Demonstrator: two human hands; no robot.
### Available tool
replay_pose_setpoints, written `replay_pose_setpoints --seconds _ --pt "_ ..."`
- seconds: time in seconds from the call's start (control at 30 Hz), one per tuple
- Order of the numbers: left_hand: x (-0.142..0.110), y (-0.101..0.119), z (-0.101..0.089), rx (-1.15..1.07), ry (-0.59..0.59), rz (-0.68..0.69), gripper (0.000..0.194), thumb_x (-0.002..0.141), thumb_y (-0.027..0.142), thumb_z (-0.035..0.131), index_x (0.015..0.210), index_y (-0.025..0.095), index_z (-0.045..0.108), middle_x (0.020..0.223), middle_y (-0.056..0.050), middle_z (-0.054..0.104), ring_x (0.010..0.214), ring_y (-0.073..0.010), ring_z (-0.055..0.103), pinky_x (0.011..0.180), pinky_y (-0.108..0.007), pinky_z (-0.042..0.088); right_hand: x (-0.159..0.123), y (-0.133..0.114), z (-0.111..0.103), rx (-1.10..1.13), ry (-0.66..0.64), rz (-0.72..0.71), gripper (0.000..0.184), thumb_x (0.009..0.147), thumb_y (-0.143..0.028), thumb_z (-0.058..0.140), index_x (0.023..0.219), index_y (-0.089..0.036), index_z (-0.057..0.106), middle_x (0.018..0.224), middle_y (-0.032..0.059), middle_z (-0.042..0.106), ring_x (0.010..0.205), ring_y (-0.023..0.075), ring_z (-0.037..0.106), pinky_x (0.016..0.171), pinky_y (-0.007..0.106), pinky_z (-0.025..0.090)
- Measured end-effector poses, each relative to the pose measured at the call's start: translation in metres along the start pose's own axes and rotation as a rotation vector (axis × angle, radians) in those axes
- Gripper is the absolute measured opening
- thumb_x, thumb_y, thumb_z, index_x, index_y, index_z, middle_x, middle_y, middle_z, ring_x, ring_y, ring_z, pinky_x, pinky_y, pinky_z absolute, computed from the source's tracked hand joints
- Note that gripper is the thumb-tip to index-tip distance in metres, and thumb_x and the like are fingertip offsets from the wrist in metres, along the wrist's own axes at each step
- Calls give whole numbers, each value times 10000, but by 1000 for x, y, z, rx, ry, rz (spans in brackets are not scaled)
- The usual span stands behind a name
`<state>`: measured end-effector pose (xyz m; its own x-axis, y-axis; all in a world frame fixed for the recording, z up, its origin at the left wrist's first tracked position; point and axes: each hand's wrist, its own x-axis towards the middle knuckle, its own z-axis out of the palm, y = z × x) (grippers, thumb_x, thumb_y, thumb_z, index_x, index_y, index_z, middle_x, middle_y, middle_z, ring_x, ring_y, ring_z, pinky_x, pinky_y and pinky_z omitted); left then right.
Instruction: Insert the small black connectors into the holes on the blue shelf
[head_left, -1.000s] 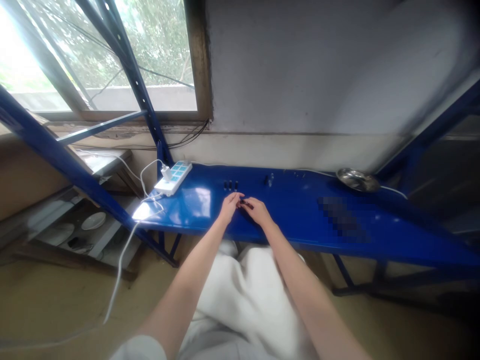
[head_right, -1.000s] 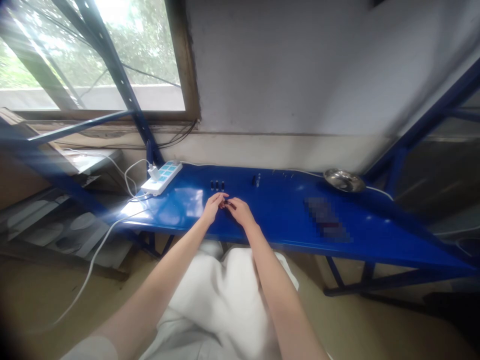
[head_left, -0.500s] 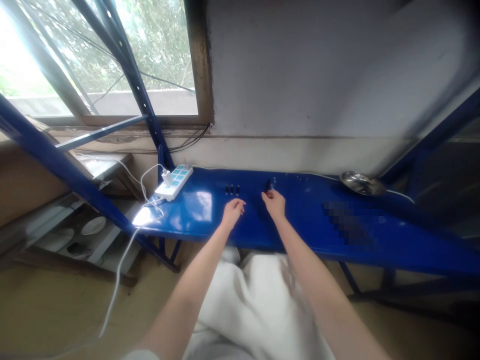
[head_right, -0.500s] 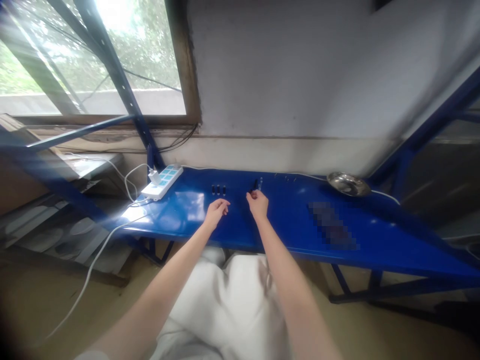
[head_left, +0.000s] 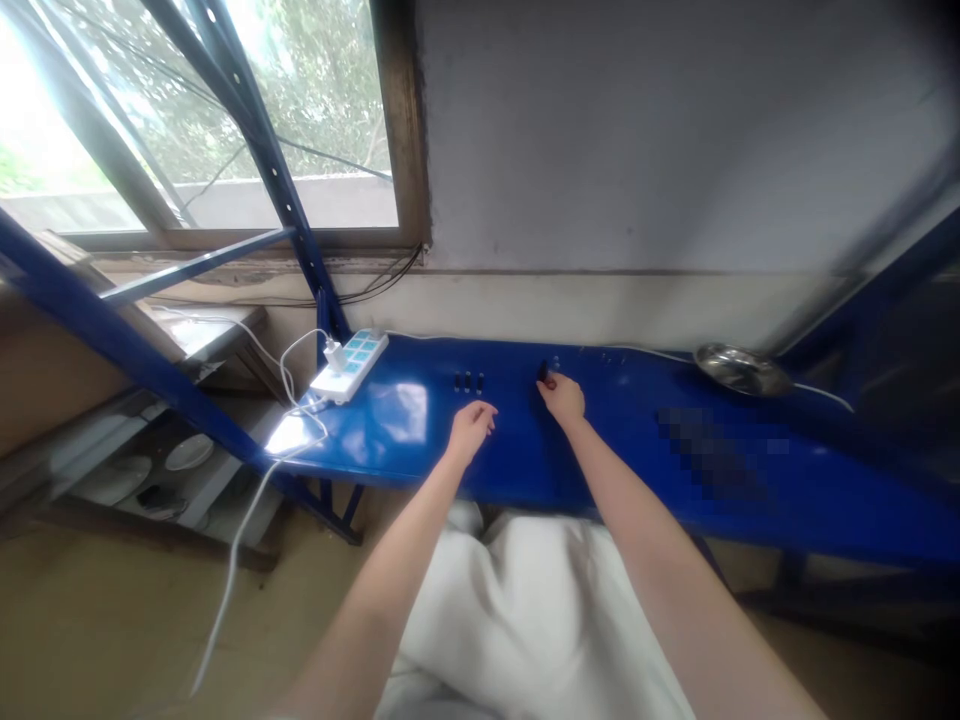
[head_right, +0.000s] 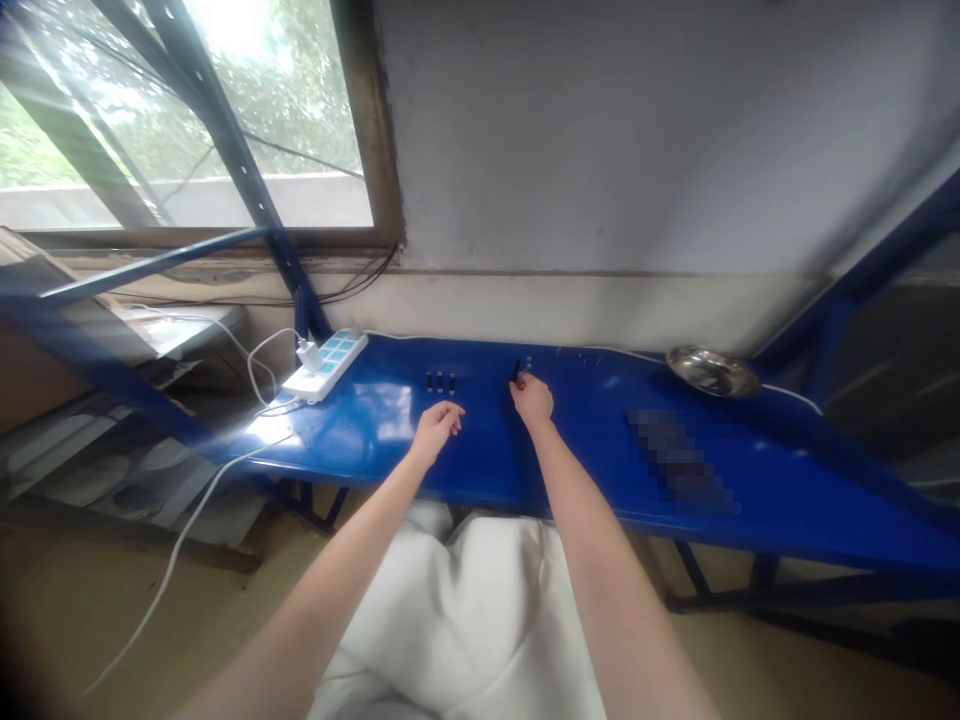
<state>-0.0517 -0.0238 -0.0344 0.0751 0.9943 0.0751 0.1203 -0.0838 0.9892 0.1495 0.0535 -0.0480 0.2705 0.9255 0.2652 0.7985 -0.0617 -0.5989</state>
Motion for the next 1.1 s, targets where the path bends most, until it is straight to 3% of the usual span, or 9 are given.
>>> replay_pose_setpoints --seconds 0.17,0.33,0.63,0.9,1.0,1.1 --pt "0 1 0 14 8 -6 178 775 255 451 769 168 606 615 0 552 547 -88 502 562 -216 406 4 5 0 -29 -43 -22 174 771 -281 524 810 -141 621 754 98 644 636 180 578 576 281 415" --pt "-1 3 0 24 8 1 175 773 253 450 763 167 603 613 2 550 545 -88 499 567 -217 406 7 12 -2 -47 -63 58 189 756 -154 510 892 -100 630 813 144 652 725 215 613 634 304 439" --pt "0 1 1 21 20 3 176 768 254 453 758 164 603 603 4 547 536 -86 495 562 -215 404 5 3 -11 -35 -79 159 178 724 -223 590 813 -94 674 763 132 665 718 219 632 638 296 455" --pt "1 3 1 -67 53 -5 155 746 248 483 740 150 601 565 15 533 495 -73 482 526 -201 390 6 -2 -38 -15 -320 239 288 650 -278 677 854 -77 645 632 86 646 650 190 628 612 274 482" --pt "4 -1 1 -139 92 2 155 745 253 487 713 143 591 548 14 531 473 -70 476 511 -201 386 -9 -15 -42 47 -322 178 282 665 -328 659 827 -98 656 712 102 666 678 194 633 634 286 485" --pt "6 -5 2 -185 113 15 149 741 244 487 689 141 581 531 16 527 458 -68 470 495 -199 380 -28 -37 -29 139 -316 -4 265 686 -337 635 856 -137 666 850 96 678 765 183 634 696 279 481"
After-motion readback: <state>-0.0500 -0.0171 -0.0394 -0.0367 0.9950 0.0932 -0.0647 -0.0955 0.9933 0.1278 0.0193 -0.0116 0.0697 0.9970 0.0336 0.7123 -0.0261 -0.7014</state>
